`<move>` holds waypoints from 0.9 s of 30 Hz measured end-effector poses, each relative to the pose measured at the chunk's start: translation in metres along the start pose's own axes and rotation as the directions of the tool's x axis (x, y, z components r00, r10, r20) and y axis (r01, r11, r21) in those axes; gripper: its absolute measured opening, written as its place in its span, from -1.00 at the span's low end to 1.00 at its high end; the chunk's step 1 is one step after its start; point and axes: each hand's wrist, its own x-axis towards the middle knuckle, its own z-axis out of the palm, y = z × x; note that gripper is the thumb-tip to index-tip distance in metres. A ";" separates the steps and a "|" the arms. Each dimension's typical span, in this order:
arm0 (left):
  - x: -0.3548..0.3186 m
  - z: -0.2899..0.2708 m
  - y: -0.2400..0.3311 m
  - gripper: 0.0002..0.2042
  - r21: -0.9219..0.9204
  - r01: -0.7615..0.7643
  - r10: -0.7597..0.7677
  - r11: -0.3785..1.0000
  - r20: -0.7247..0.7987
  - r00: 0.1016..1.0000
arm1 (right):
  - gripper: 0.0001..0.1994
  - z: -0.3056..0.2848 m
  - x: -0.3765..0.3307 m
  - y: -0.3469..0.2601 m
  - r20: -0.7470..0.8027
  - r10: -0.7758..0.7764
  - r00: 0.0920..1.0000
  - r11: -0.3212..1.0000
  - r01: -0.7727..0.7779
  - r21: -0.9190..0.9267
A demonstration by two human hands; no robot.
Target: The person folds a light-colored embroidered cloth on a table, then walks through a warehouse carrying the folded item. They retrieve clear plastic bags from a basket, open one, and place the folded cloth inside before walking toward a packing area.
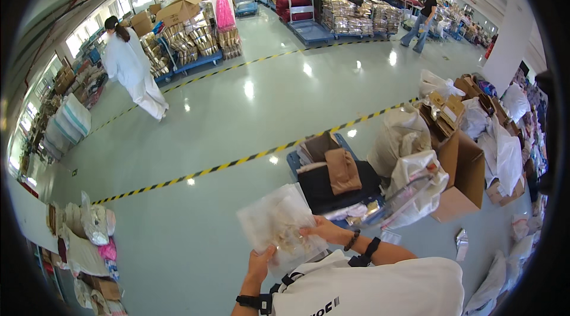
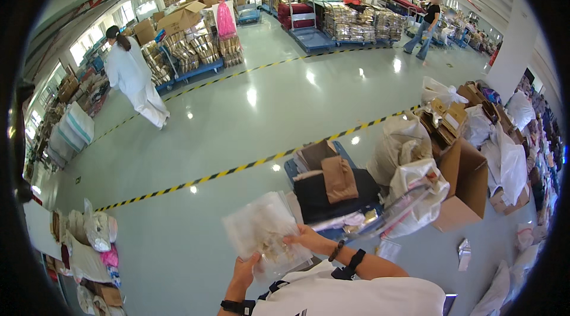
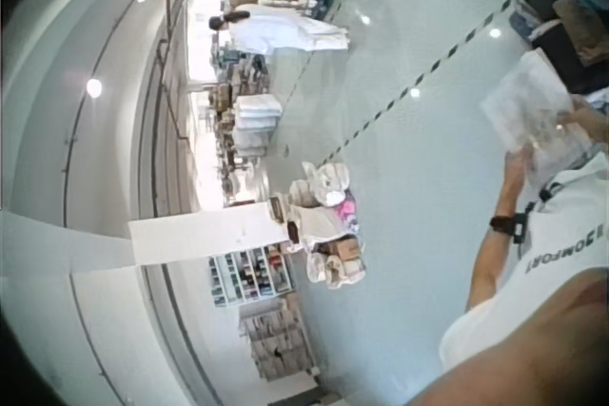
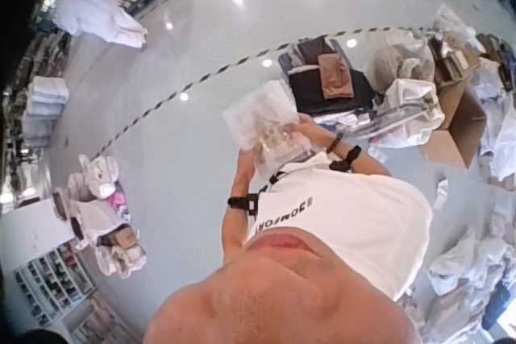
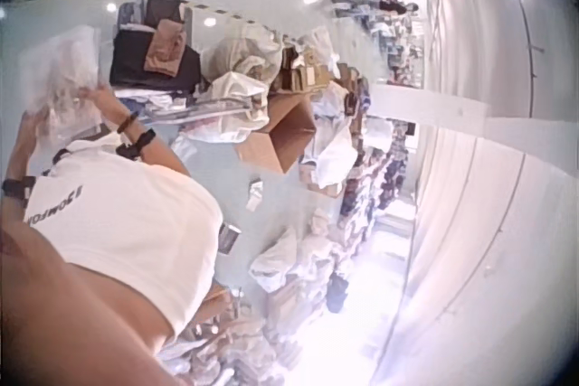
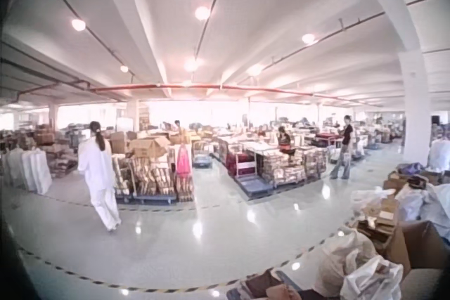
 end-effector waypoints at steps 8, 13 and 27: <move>0.190 -0.041 0.139 -0.90 0.069 -0.146 0.156 0.987 -0.182 0.971 | -0.50 0.002 0.220 -0.135 0.040 -0.097 0.995 0.986 0.101 -0.129; 0.313 -0.026 0.208 -0.76 -0.191 -0.224 0.216 0.956 -0.065 0.974 | -0.53 -0.016 0.345 -0.224 0.186 -0.117 0.976 0.957 0.161 -0.243; 0.747 0.077 0.415 -0.69 0.693 -0.205 -0.090 0.691 0.363 0.927 | -0.63 -0.184 0.563 -0.387 -0.589 -0.307 0.748 0.948 0.182 -0.263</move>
